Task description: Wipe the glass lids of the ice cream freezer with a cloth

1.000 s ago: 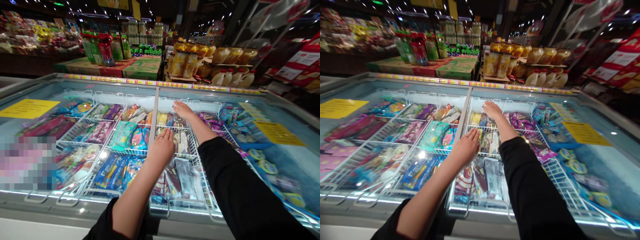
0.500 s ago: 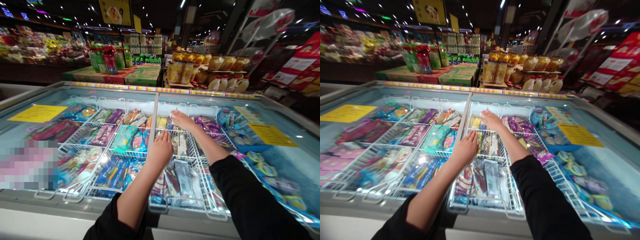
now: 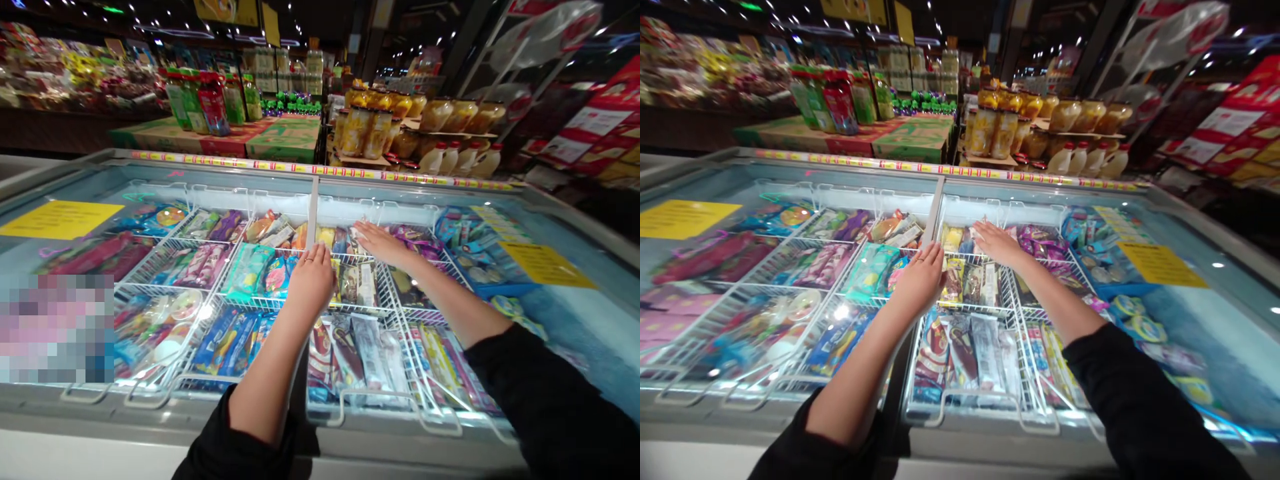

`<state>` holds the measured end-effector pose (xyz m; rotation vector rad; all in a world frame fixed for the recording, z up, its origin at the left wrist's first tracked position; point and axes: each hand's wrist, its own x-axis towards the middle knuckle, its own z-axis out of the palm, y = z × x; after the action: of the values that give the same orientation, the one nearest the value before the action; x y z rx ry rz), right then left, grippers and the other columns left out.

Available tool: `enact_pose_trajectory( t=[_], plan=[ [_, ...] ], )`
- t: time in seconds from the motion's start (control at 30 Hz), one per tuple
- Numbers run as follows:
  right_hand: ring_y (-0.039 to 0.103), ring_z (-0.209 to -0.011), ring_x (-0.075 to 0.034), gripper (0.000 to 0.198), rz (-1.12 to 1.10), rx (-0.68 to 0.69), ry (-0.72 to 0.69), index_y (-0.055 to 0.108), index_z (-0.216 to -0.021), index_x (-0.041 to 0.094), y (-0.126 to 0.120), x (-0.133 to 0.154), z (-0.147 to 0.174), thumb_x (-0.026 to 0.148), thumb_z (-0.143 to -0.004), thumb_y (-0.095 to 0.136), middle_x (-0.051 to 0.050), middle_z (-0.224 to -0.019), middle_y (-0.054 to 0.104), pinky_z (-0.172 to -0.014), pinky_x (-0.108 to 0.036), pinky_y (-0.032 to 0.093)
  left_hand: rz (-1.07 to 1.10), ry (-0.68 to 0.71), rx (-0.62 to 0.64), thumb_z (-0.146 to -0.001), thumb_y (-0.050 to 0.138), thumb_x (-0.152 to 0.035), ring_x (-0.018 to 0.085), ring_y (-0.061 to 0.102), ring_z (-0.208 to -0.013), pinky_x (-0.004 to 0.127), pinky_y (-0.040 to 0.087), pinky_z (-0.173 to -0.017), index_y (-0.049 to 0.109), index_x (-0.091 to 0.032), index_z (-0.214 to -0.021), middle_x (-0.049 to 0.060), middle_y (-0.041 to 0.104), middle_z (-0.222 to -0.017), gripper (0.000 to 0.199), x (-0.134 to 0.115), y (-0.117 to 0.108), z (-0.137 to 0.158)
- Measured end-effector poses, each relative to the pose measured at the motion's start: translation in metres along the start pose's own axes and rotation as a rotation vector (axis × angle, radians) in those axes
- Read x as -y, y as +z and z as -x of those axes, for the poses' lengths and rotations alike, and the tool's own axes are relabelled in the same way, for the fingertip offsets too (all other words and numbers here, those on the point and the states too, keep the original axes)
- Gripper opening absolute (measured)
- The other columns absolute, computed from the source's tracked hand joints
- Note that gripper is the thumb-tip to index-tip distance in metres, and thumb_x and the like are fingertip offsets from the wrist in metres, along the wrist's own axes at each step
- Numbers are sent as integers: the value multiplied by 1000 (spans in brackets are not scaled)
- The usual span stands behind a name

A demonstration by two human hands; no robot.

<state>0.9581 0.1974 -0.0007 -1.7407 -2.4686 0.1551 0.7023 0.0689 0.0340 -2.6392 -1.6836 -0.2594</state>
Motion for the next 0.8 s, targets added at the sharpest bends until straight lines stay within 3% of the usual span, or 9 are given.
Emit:
enact_pose_trajectory(
  t=[0.1, 0.2, 0.33, 0.43, 0.53, 0.67, 0.8],
  plan=[
    [20, -167, -22, 69, -20, -5, -66, 35, -172, 30, -3, 12, -34, 60, -111, 21, 3, -179, 31, -137, -42, 17, 3, 26, 29, -108, 42, -20, 27, 37, -162, 40, 30, -133, 45, 0, -162, 19, 39, -172, 57, 1, -1, 0],
    [25, -166, -27, 71, -23, -19, 68, 39, -170, 24, -10, -6, -60, 61, -111, 24, -2, -178, 34, -136, -45, 21, 19, 62, 41, -107, 44, -19, 27, 38, -161, 41, 32, -133, 47, -1, -161, 20, 40, -171, 56, -2, -2, 1],
    [27, -165, -29, 71, 26, -51, 192, 38, -169, 13, -14, -46, -48, 50, -111, 26, -9, -177, 34, -136, -44, 21, 40, 38, 70, -108, 44, -19, 27, 38, -161, 41, 32, -133, 46, 0, -161, 21, 41, -170, 56, -1, -7, 3],
    [26, -165, -28, 69, 51, -45, 104, 36, -170, 15, -10, -56, -24, 47, -110, 25, -6, -178, 32, -137, -44, 20, 51, 27, 88, -109, 43, -20, 27, 38, -161, 41, 31, -133, 45, 1, -161, 20, 40, -171, 56, 2, -13, 3],
    [25, -166, -27, 69, 45, -22, 19, 36, -171, 22, -5, -47, -16, 52, -109, 25, -2, -179, 31, -137, -45, 20, 44, 26, 101, -109, 44, -20, 28, 37, -161, 42, 31, -134, 45, 1, -161, 19, 40, -171, 56, 2, -15, 4],
    [24, -166, -26, 68, 27, -19, -28, 35, -171, 27, -3, -33, -42, 53, -110, 24, 1, -179, 31, -136, -48, 22, 46, 56, 79, -109, 45, -21, 28, 38, -161, 42, 32, -134, 48, 0, -160, 20, 42, -170, 55, 0, -9, 4],
    [26, -166, -28, 69, 29, -30, 39, 37, -170, 16, -8, -42, -74, 48, -109, 28, -6, -178, 32, -137, -45, 20, 53, 90, 50, -109, 47, -21, 27, 40, -160, 42, 34, -133, 51, -6, -159, 18, 44, -169, 53, 0, -4, 2]
  ],
)
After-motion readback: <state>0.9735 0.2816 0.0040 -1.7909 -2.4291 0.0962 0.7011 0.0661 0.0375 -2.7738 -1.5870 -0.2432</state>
